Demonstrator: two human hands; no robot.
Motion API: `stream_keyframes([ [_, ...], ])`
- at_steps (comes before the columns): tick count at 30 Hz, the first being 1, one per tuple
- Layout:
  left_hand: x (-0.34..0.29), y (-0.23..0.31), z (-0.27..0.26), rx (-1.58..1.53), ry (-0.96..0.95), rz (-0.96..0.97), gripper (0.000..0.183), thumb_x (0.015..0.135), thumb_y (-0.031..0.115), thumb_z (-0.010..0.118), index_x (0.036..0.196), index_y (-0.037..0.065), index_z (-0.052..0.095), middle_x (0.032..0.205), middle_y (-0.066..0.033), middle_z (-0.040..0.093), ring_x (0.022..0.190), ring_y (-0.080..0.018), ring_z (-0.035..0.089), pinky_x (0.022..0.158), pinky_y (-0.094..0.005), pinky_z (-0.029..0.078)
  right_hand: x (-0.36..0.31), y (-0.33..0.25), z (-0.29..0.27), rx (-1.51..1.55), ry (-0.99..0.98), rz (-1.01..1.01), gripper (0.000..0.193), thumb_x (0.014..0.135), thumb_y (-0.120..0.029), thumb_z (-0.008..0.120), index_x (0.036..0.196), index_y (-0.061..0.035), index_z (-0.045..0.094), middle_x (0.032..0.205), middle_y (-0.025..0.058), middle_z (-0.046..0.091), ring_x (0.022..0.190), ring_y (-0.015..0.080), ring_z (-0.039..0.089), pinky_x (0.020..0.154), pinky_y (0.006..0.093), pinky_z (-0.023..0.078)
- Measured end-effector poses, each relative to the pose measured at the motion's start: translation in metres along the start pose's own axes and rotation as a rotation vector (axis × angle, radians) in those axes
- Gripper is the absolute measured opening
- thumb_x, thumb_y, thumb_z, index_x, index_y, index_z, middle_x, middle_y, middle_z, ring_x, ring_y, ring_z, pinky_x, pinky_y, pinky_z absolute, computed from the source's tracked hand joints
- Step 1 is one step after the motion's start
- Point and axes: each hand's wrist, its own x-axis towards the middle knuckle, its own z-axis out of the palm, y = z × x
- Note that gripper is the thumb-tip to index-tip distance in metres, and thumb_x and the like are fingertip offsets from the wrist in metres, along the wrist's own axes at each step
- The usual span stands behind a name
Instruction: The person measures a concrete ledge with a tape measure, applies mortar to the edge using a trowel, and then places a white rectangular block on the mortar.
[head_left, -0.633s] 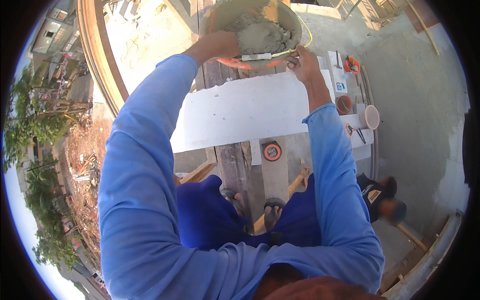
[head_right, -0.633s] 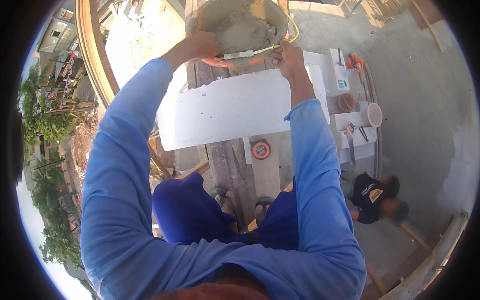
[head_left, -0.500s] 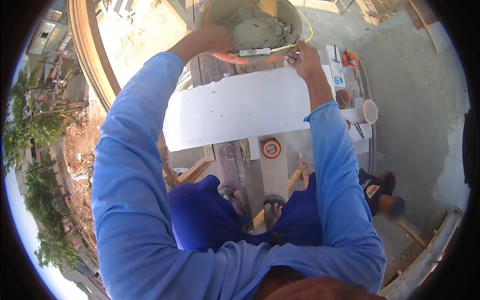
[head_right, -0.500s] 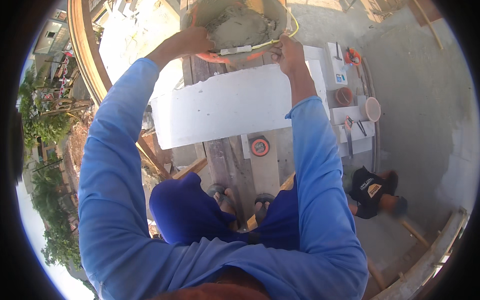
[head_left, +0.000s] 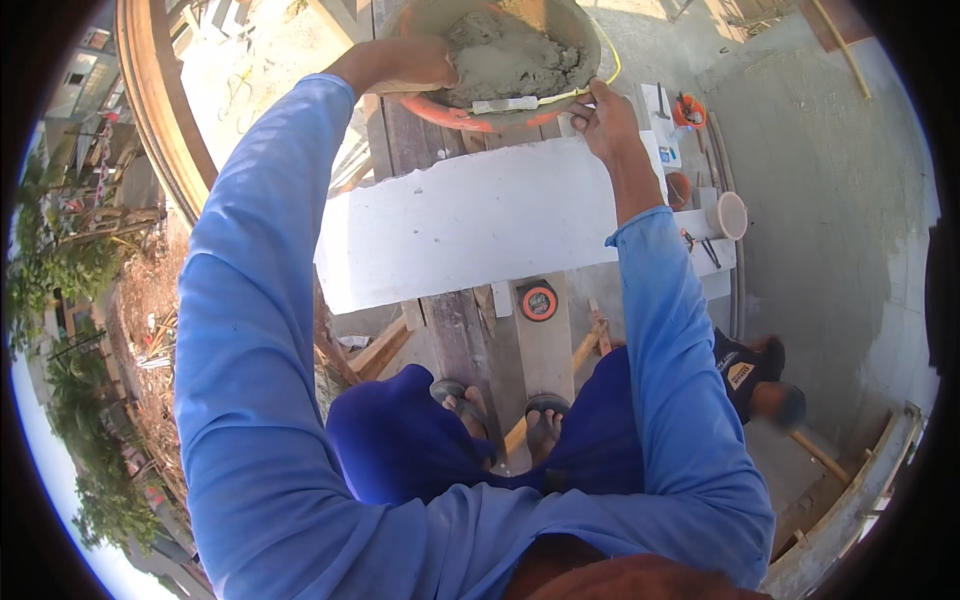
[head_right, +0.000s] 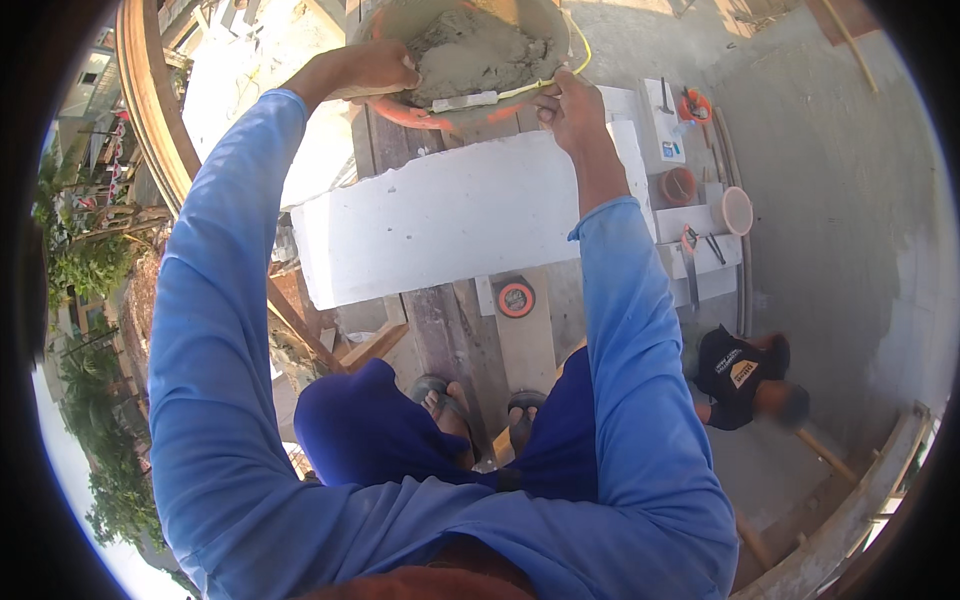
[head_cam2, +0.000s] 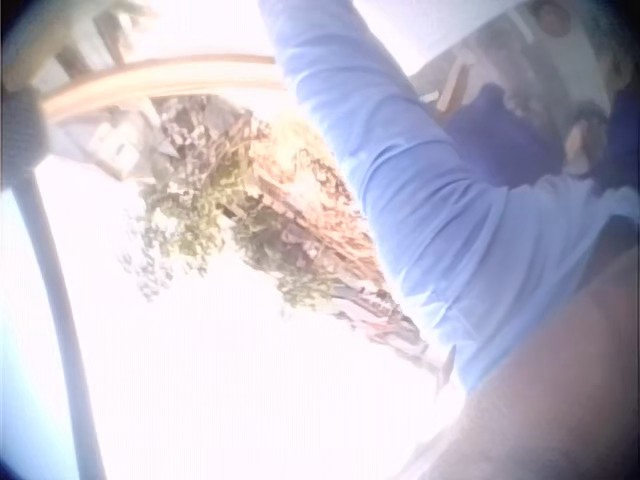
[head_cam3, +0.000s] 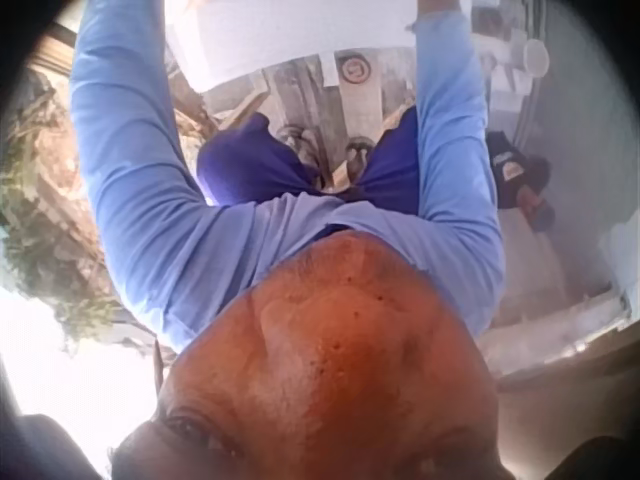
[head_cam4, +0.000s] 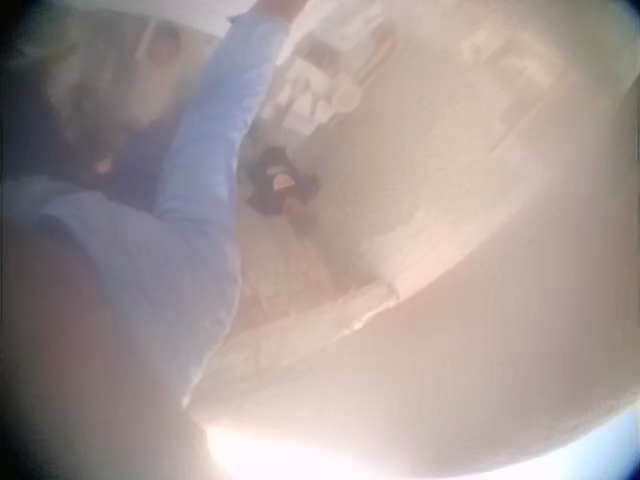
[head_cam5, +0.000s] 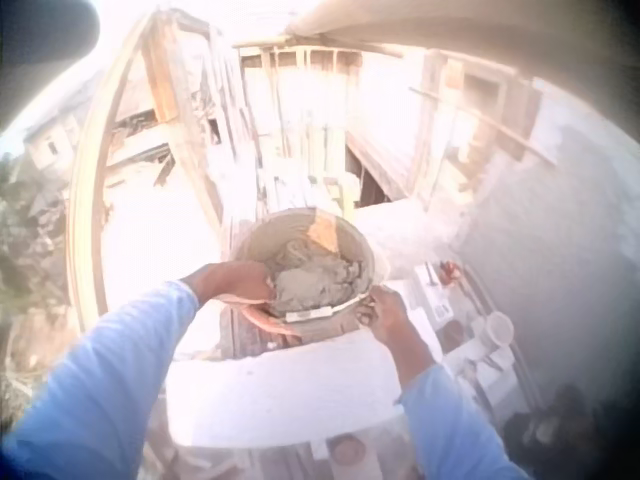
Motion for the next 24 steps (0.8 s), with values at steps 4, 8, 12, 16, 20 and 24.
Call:
stream_keyframes([
  [4,-0.005,0.001,-0.011,-0.045,-0.027,-0.01,0.029,0.081,0.027,0.051,0.075,-0.001,0.057,0.059,-0.0106,0.052,0.05,-0.0249,0.05,0.051,-0.04,0.041,-0.002,0.002,0.002,0.011,-0.006,-0.022,0.02,0.097,-0.022,0.044,0.1,-0.0033,0.049,0.087,0.0099,0.053,0.079,0.024,0.058,0.058,0.0317,0.037],
  [8,-0.016,-0.006,-0.024,-0.224,0.099,-0.107,0.022,0.081,0.021,0.053,0.084,0.0,0.059,0.06,-0.0101,0.056,0.05,-0.0244,0.055,0.049,-0.0384,0.045,-0.006,0.001,0.006,0.001,0.042,-0.041,0.022,0.093,-0.019,0.046,0.102,0.001,0.049,0.088,0.0122,0.052,0.076,0.0232,0.056,0.055,0.0319,0.037],
  [12,-0.025,-0.002,-0.05,-0.155,0.232,-0.085,0.034,0.077,0.028,0.057,0.081,-0.003,0.068,0.069,-0.0189,0.064,0.062,-0.0233,0.064,0.053,-0.0347,0.049,-0.004,-0.001,-0.003,-0.024,0.079,-0.034,0.02,0.096,-0.023,0.045,0.1,-0.0033,0.05,0.087,0.01,0.051,0.078,0.0237,0.057,0.06,0.0326,0.038],
  [16,-0.013,-0.019,0.035,0.464,0.631,0.0,0.018,0.082,0.021,0.056,0.086,0.006,0.066,0.087,-0.0189,0.063,0.077,-0.0288,0.065,0.06,-0.0395,0.053,0.0,0.004,0.008,-0.053,0.011,-0.026,0.019,0.095,-0.022,0.046,0.099,-0.0028,0.05,0.087,0.0095,0.051,0.077,0.0233,0.057,0.059,0.033,0.039],
  [20,-0.006,-0.013,0.029,0.566,0.928,-0.001,0.013,0.081,0.017,0.058,0.084,0.006,0.063,0.082,-0.0135,0.063,0.075,-0.0286,0.065,0.054,-0.0375,0.054,-0.001,-0.006,-0.002,-0.07,0.041,-0.056,0.02,0.094,-0.022,0.047,0.098,-0.0028,0.05,0.087,0.0091,0.052,0.075,0.0227,0.056,0.059,0.0332,0.04],
  [24,-0.034,-0.015,-0.018,0.769,0.651,0.147,0.023,0.085,0.024,0.055,0.08,0.003,0.063,0.075,-0.0096,0.067,0.065,-0.0244,0.066,0.047,-0.0332,0.051,-0.003,-0.002,-0.001,-0.076,0.045,-0.058,0.021,0.093,-0.024,0.048,0.096,-0.0029,0.05,0.087,0.009,0.052,0.073,0.0224,0.056,0.06,0.0331,0.04],
])
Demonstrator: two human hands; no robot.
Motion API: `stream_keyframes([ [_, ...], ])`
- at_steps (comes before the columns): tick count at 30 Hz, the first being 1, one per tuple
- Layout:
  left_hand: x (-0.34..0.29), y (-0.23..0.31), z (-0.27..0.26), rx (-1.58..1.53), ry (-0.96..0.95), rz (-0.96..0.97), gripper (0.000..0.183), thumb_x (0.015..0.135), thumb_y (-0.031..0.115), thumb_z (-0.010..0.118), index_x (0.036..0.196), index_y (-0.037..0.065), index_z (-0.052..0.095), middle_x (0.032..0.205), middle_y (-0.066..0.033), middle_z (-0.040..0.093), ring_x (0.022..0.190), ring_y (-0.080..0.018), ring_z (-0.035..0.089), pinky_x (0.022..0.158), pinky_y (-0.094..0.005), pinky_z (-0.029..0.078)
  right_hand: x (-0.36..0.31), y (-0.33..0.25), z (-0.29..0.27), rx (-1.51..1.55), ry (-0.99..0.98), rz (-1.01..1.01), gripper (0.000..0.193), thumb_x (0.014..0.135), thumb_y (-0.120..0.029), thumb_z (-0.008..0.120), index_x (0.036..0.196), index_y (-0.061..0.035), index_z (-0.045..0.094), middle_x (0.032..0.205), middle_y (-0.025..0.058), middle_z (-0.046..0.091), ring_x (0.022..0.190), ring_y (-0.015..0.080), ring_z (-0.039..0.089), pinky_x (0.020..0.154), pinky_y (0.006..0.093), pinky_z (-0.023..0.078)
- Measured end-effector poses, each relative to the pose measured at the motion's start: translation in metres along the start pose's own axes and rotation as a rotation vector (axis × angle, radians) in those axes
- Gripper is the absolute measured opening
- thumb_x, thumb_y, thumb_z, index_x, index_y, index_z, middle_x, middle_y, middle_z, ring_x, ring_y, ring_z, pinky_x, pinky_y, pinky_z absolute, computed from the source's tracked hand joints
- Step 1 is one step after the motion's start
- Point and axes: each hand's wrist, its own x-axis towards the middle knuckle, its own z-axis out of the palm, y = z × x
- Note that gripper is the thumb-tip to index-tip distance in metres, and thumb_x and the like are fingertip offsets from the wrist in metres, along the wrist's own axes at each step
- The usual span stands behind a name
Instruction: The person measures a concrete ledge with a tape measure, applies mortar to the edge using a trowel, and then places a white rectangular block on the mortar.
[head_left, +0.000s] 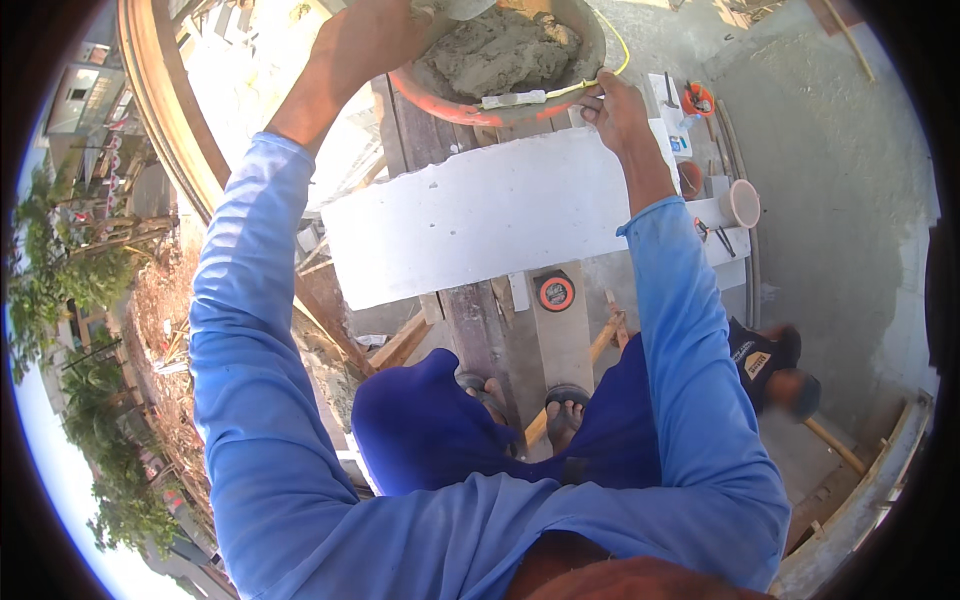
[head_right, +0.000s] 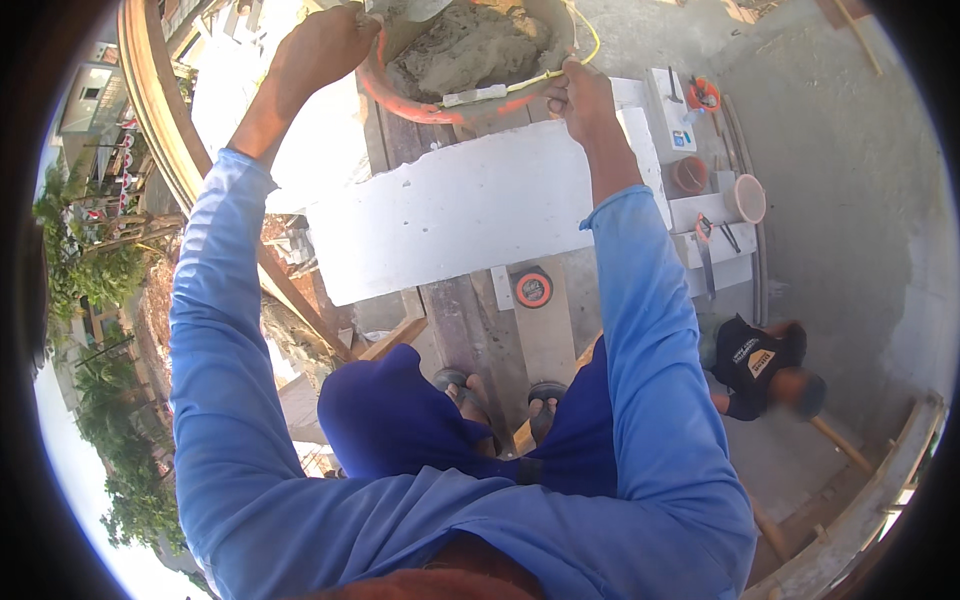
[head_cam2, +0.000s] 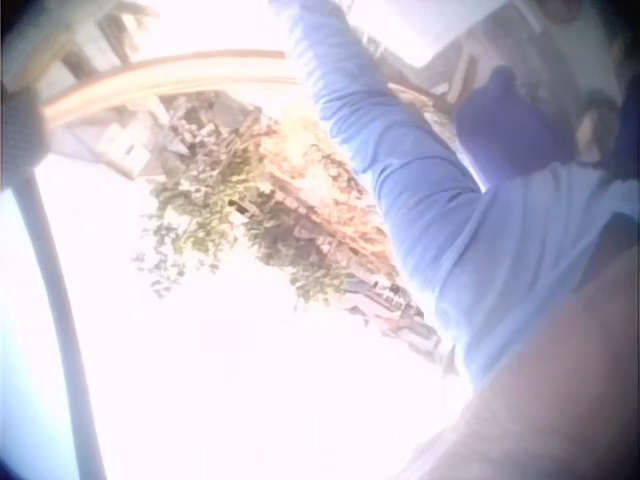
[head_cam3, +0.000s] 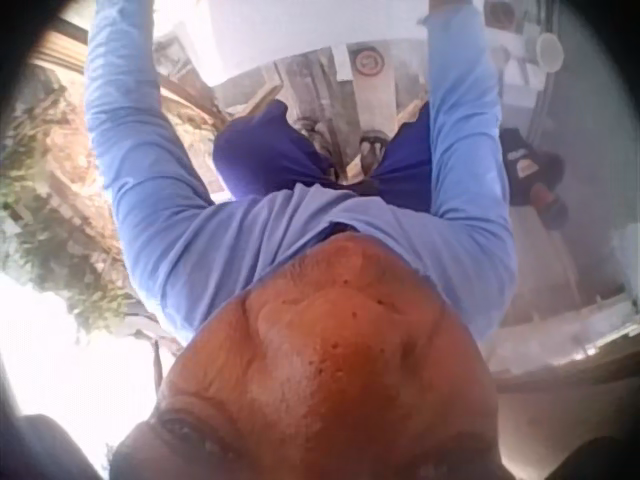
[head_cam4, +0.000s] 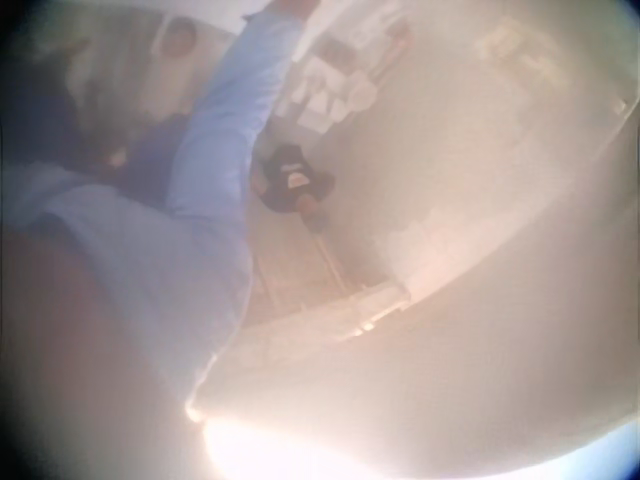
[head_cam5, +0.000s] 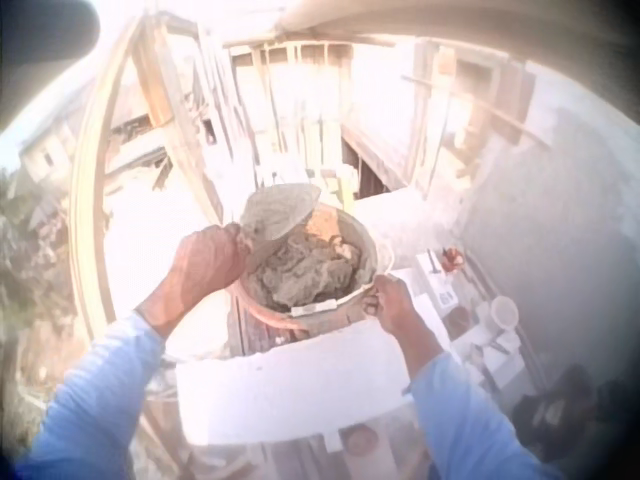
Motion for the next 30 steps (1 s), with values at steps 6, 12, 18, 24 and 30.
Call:
stream_keyframes([
  [6,0.009,0.037,0.061,-0.269,-0.525,0.019,0.031,0.088,0.031,0.052,0.095,0.006,0.067,0.094,-0.0092,0.067,0.088,-0.0278,0.066,0.074,-0.0417,0.053,-0.01,0.001,0.01,-0.041,-0.012,-0.055,0.03,0.09,-0.02,0.046,0.106,0.0052,0.051,0.088,0.0148,0.058,0.074,0.0207,0.058,0.053,0.03,0.039],
  [12,0.002,-0.004,-0.021,-0.104,-0.568,-0.156,0.029,0.087,0.029,0.052,0.1,0.008,0.067,0.095,-0.0093,0.068,0.091,-0.0278,0.065,0.078,-0.0405,0.052,-0.009,-0.007,0.0,-0.028,0.004,0.005,0.02,0.091,-0.023,0.049,0.098,-0.0041,0.052,0.087,0.008,0.053,0.075,0.0207,0.056,0.059,0.0306,0.039],
  [18,-0.004,-0.015,0.002,0.074,-0.435,-0.062,0.025,0.087,0.026,0.051,0.092,0.006,0.067,0.084,-0.0136,0.068,0.08,-0.0306,0.067,0.071,-0.0407,0.054,-0.013,-0.004,0.01,-0.005,-0.038,-0.004,0.019,0.092,-0.023,0.048,0.098,-0.0049,0.051,0.087,0.0078,0.052,0.075,0.0209,0.056,0.058,0.0312,0.039],
  [24,-0.008,0.059,0.023,-0.198,-0.276,0.099,0.023,0.087,0.021,0.051,0.09,0.005,0.067,0.082,-0.0136,0.066,0.076,-0.029,0.067,0.067,-0.0409,0.054,-0.008,0.002,0.004,0.0,0.026,0.029,0.016,0.092,-0.021,0.047,0.097,-0.0057,0.051,0.086,0.007,0.05,0.076,0.0212,0.056,0.058,0.0318,0.038],
  [30,0.022,0.052,0.007,-0.518,-0.526,0.028,0.03,0.084,0.027,0.055,0.081,-0.002,0.064,0.075,-0.0161,0.064,0.074,-0.0275,0.064,0.066,-0.0382,0.051,-0.009,0.0,-0.002,0.003,0.021,0.008,0.019,0.091,-0.022,0.048,0.097,-0.0035,0.05,0.086,0.0076,0.05,0.076,0.0221,0.056,0.058,0.0318,0.039],
])
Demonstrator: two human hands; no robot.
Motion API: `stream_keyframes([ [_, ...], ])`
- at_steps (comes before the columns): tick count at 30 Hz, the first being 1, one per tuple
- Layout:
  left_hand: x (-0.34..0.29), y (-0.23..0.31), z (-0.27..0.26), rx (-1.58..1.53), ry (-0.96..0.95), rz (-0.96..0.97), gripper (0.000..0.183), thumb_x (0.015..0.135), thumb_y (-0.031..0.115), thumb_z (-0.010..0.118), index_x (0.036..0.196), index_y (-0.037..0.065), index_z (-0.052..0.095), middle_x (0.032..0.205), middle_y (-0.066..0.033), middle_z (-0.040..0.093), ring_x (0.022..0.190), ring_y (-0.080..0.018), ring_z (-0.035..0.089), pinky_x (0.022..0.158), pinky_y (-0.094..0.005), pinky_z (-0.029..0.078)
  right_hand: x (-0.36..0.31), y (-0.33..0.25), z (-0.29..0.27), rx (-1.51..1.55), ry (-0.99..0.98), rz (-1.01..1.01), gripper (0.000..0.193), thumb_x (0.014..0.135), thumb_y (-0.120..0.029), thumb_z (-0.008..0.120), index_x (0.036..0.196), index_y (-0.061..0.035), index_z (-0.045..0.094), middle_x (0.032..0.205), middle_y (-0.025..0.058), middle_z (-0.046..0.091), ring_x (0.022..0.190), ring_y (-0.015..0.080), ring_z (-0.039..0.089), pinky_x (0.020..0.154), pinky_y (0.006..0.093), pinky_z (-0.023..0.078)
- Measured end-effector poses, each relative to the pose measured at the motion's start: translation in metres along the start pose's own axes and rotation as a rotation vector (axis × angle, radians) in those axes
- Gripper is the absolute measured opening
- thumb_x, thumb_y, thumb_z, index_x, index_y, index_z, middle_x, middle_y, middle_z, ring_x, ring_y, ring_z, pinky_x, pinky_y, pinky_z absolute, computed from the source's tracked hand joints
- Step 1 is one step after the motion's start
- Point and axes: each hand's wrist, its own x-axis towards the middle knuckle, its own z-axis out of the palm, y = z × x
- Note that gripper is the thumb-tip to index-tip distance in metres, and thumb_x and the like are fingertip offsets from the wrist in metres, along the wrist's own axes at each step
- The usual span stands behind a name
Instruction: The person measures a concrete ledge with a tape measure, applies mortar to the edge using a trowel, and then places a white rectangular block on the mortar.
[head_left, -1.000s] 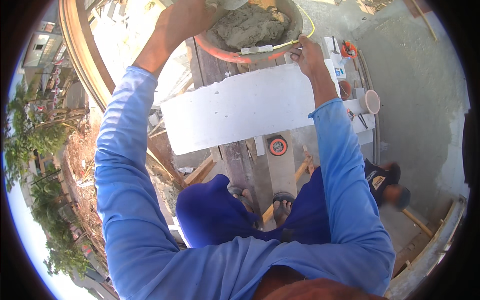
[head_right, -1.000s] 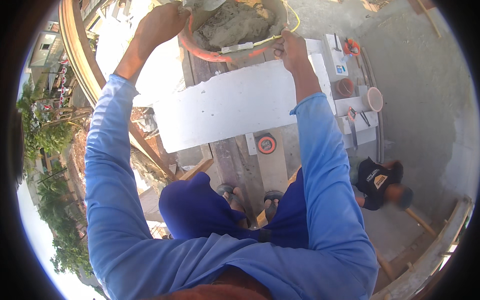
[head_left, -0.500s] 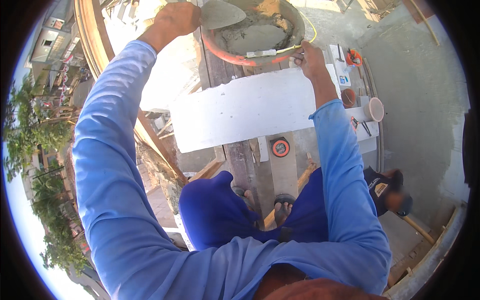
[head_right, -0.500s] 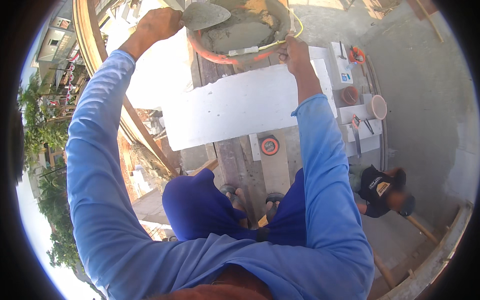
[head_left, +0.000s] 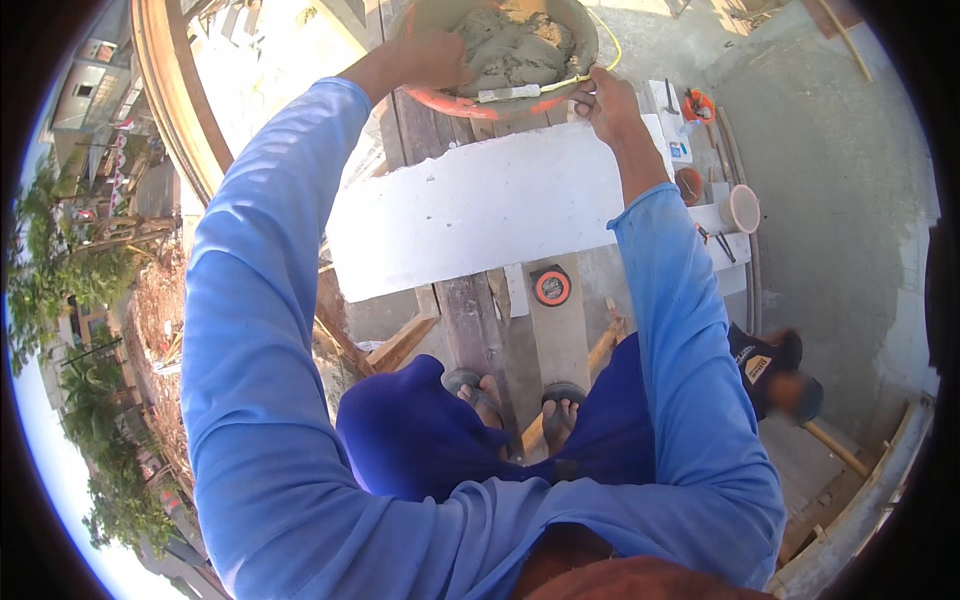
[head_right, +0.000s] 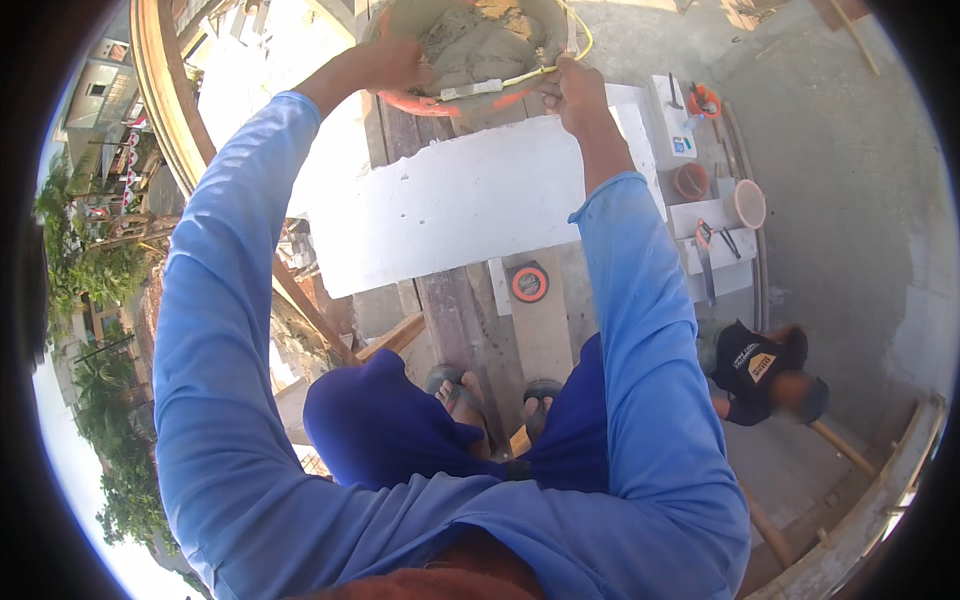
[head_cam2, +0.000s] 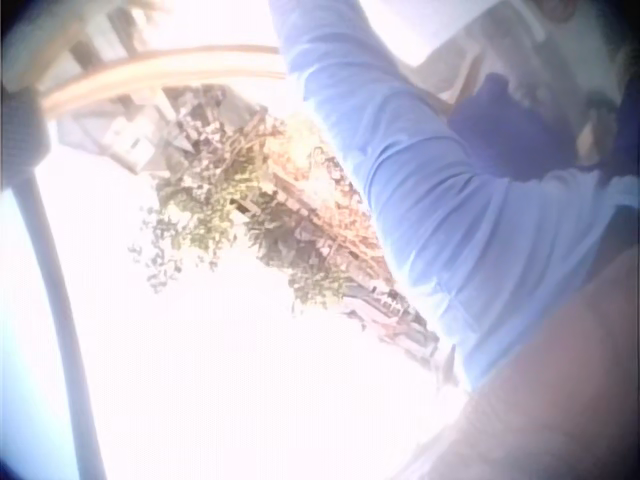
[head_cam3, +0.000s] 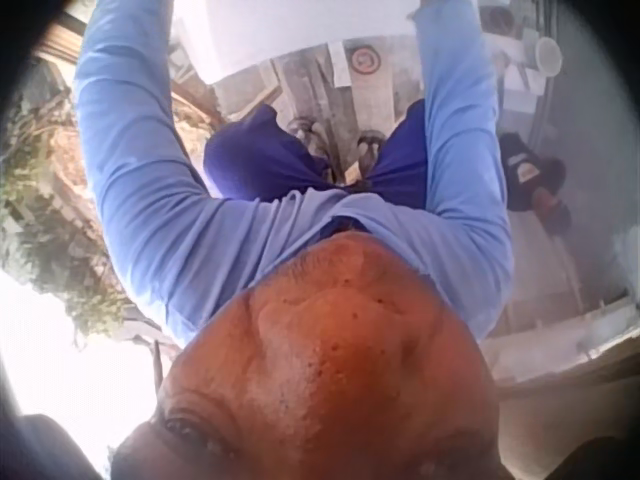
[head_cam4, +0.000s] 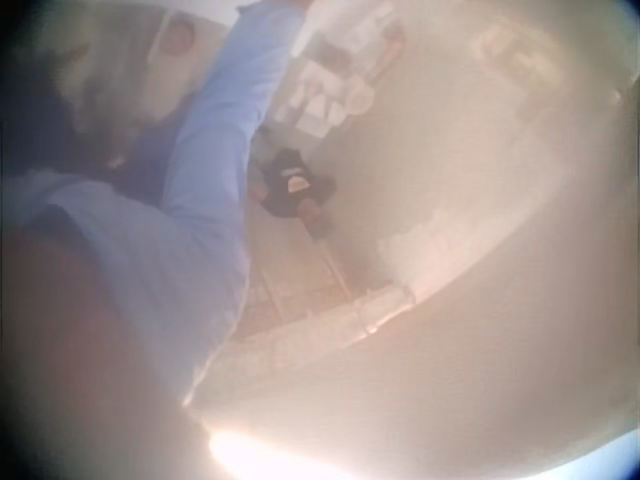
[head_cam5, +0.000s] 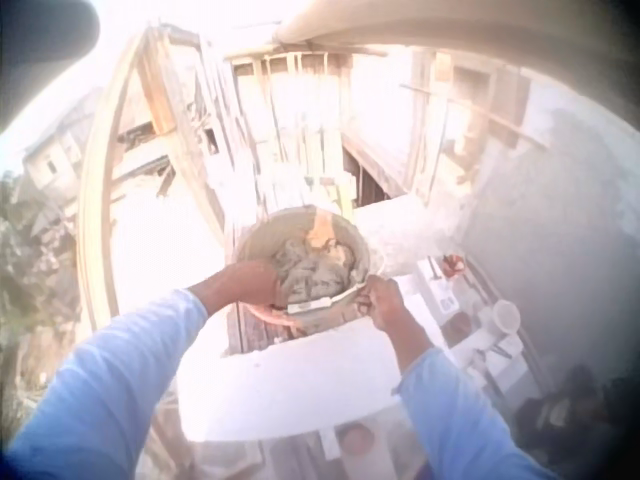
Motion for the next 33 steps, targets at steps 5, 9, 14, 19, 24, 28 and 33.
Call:
stream_keyframes([
  [5,-0.008,-0.021,-0.001,-0.249,0.102,-0.02,0.038,0.084,0.03,0.054,0.082,-0.006,0.063,0.071,-0.0184,0.063,0.071,-0.0296,0.062,0.063,-0.0426,0.049,0.0,-0.006,0.005,-0.011,0.019,0.014,0.022,0.091,-0.021,0.048,0.1,-0.0006,0.049,0.089,0.0114,0.051,0.076,0.0239,0.057,0.056,0.0319,0.04],
  [9,-0.041,-0.016,-0.018,-0.56,0.396,0.02,0.036,0.081,0.028,0.057,0.089,-0.006,0.063,0.076,-0.0186,0.064,0.073,-0.0277,0.062,0.063,-0.0401,0.049,-0.001,-0.014,0.004,-0.017,-0.011,0.01,0.023,0.092,-0.022,0.048,0.101,-0.0003,0.048,0.089,0.0118,0.05,0.079,0.0253,0.058,0.056,0.0327,0.04],
  [14,-0.122,-0.064,0.027,-0.588,0.461,-0.261,0.038,0.077,0.03,0.06,0.09,-0.004,0.068,0.076,-0.0205,0.065,0.068,-0.0243,0.065,0.056,-0.0346,0.051,0.014,0.004,0.015,-0.11,-0.047,0.069,0.021,0.098,-0.023,0.042,0.101,-0.0023,0.047,0.089,0.01,0.049,0.093,0.0278,0.059,0.058,0.0314,0.038],
  [19,-0.249,0.048,0.079,-0.959,0.454,-0.628,0.036,0.066,0.018,0.055,0.089,-0.008,0.063,0.078,-0.0278,0.063,0.076,-0.0397,0.063,0.07,-0.0426,0.05,0.046,-0.007,-0.029,-0.22,-0.131,0.016,0.028,0.1,-0.022,0.033,0.107,0.0035,0.043,0.1,0.0127,0.05,0.115,0.0327,0.052,0.059,0.0323,0.036],
  [24,-0.355,0.128,0.199,-1.211,0.452,-1.055,0.038,0.065,0.015,0.054,0.096,-0.006,0.063,0.087,-0.0299,0.063,0.088,-0.0426,0.061,0.081,-0.0454,0.048,0.066,-0.023,-0.046,-0.326,-0.199,-0.006,0.028,0.1,-0.021,0.028,0.109,0.0004,0.045,0.098,0.0119,0.057,0.102,0.0248,0.057,0.058,0.031,0.038],
  [28,-0.427,0.184,0.261,-1.363,0.5,-1.279,0.041,0.065,0.015,0.057,0.1,-0.005,0.062,0.088,-0.0299,0.063,0.089,-0.0419,0.061,0.08,-0.0459,0.048,0.074,-0.012,-0.042,-0.313,-0.227,0.04,0.035,0.101,-0.025,0.023,0.111,-0.0001,0.046,0.105,0.0156,0.06,0.098,0.0237,0.059,0.058,0.0299,0.041],
  [33,-0.47,0.189,0.279,-1.242,0.671,-1.613,0.039,0.066,0.015,0.06,0.1,-0.004,0.06,0.087,-0.0297,0.062,0.089,-0.0421,0.061,0.079,-0.0458,0.048,0.088,-0.019,-0.048,-0.34,-0.279,0.07,0.04,0.102,-0.027,0.019,0.114,0.0002,0.045,0.109,0.0182,0.061,0.098,0.0246,0.059,0.059,0.0296,0.043],
])
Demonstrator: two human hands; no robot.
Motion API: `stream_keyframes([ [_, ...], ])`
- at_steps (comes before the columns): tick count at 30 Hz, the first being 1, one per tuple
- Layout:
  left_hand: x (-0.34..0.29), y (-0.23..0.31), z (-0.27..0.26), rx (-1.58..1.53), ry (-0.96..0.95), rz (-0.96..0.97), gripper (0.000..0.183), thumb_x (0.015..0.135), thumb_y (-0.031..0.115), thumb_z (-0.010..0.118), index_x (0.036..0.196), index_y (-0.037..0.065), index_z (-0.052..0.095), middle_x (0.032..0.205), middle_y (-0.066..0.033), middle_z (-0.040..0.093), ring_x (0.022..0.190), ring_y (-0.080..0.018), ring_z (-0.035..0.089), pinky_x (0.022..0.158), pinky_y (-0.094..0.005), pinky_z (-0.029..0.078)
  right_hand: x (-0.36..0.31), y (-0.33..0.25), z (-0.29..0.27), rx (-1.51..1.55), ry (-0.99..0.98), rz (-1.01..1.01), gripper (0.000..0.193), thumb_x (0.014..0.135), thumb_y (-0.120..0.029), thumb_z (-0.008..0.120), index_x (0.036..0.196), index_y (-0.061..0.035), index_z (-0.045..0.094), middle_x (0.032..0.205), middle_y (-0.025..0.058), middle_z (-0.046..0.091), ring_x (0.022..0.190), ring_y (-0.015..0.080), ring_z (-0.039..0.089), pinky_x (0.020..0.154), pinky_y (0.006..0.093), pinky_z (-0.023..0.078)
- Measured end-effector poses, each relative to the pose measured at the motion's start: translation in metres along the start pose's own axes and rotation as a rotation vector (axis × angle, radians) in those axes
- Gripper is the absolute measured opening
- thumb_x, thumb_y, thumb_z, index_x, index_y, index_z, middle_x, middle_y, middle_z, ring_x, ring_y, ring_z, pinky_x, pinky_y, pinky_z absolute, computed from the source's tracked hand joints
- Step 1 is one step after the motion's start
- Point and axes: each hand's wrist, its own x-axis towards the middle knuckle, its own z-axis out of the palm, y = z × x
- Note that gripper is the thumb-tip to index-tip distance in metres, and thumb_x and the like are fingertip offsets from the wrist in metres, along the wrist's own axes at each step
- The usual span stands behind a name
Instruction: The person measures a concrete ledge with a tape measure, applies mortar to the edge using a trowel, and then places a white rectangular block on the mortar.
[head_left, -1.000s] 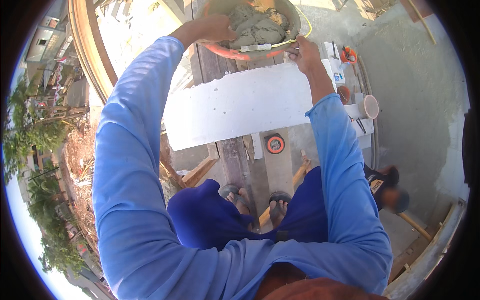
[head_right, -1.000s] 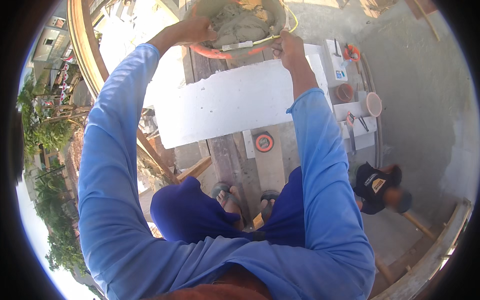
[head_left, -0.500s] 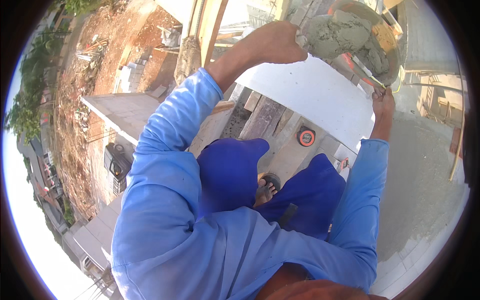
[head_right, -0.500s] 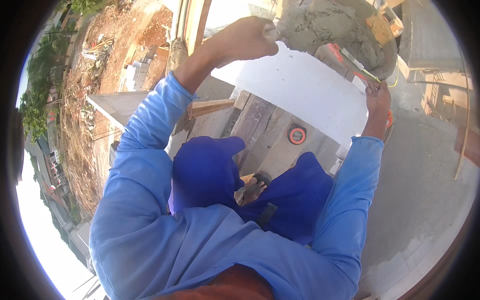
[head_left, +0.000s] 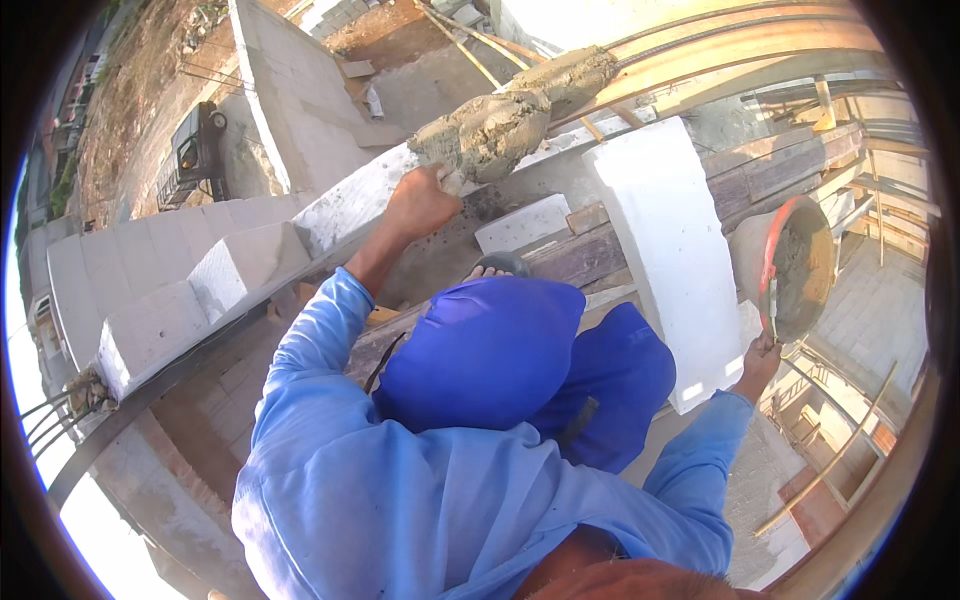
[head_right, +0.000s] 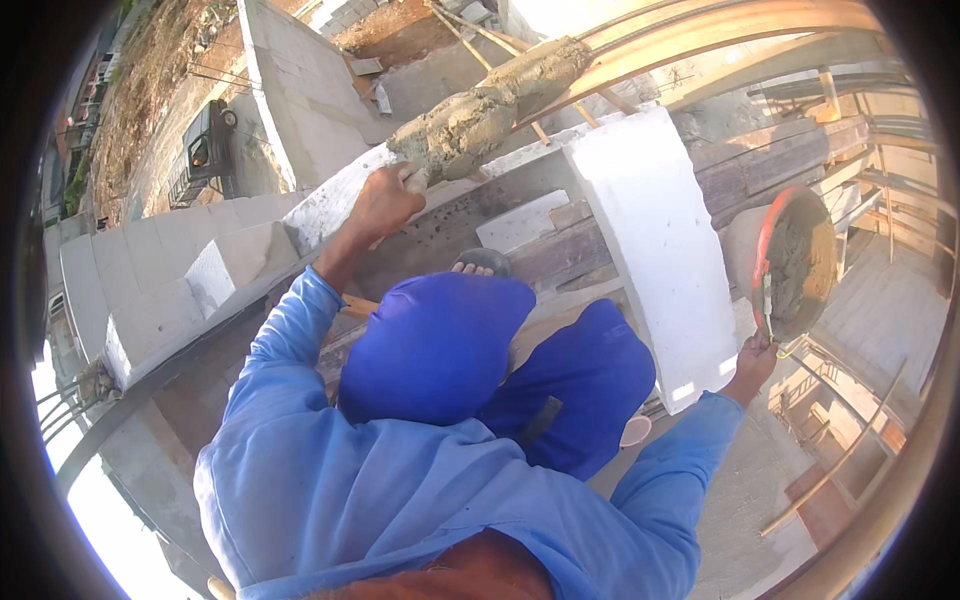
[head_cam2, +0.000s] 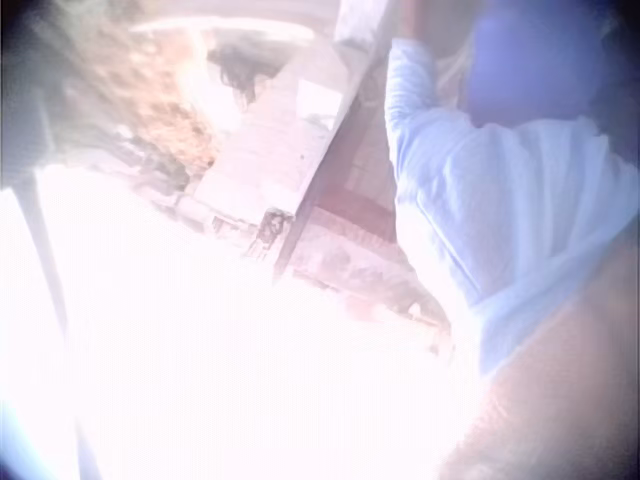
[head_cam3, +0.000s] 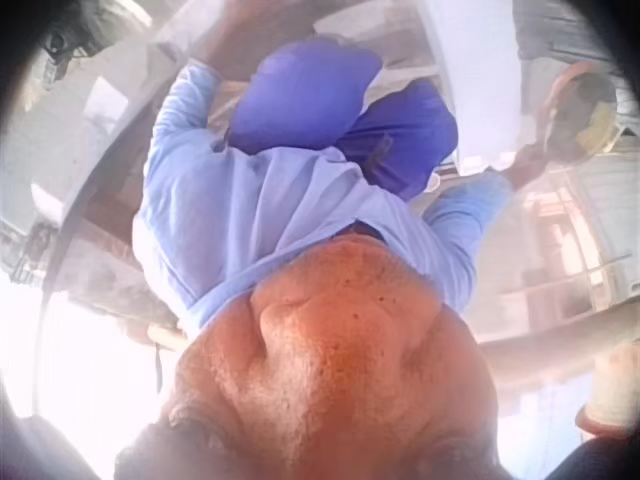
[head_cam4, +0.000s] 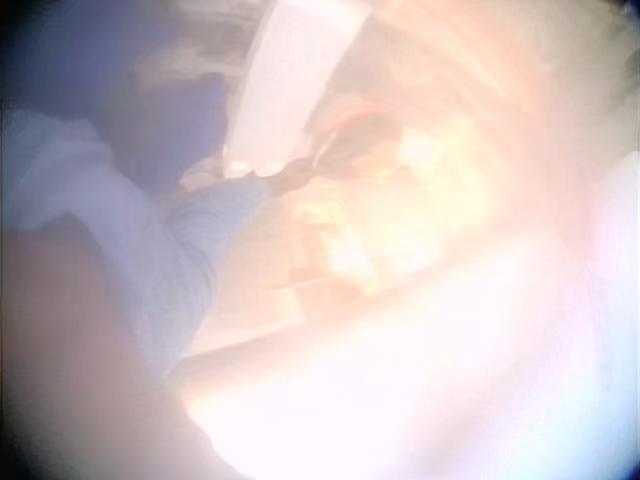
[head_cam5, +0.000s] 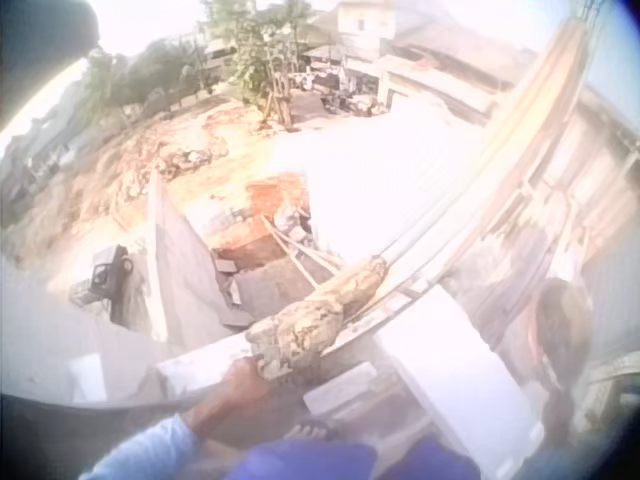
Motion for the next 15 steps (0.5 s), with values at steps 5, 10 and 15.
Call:
stream_keyframes([
  [5,0.049,-0.001,0.01,-0.088,0.297,0.155,0.034,0.069,0.008,0.058,0.101,-0.002,0.054,0.101,-0.0292,0.059,0.094,-0.0443,0.058,0.081,-0.0473,0.047,0.017,-0.009,-0.023,-0.034,-0.037,0.007,0.039,0.102,-0.027,0.021,0.112,0.0022,0.046,0.102,0.0168,0.062,0.085,0.0236,0.058,0.059,0.03,0.043],
  [10,0.106,-0.026,0.088,0.107,0.327,0.278,0.04,0.068,0.007,0.062,0.106,0.001,0.05,0.108,-0.0255,0.054,0.097,-0.0443,0.056,0.083,-0.0476,0.046,0.01,-0.011,-0.012,0.008,-0.024,0.017,0.039,0.102,-0.027,0.022,0.11,0.0025,0.047,0.098,0.0165,0.061,0.083,0.0214,0.058,0.059,0.0293,0.043],
  [15,0.104,-0.021,0.073,0.089,0.335,0.244,0.03,0.071,0.003,0.056,0.1,0.001,0.051,0.095,-0.0231,0.055,0.092,-0.0439,0.057,0.081,-0.0483,0.047,0.007,-0.012,-0.01,0.042,-0.104,0.032,0.037,0.102,-0.027,0.023,0.108,0.0012,0.047,0.091,0.0128,0.06,0.078,0.0181,0.055,0.059,0.0281,0.042],
])
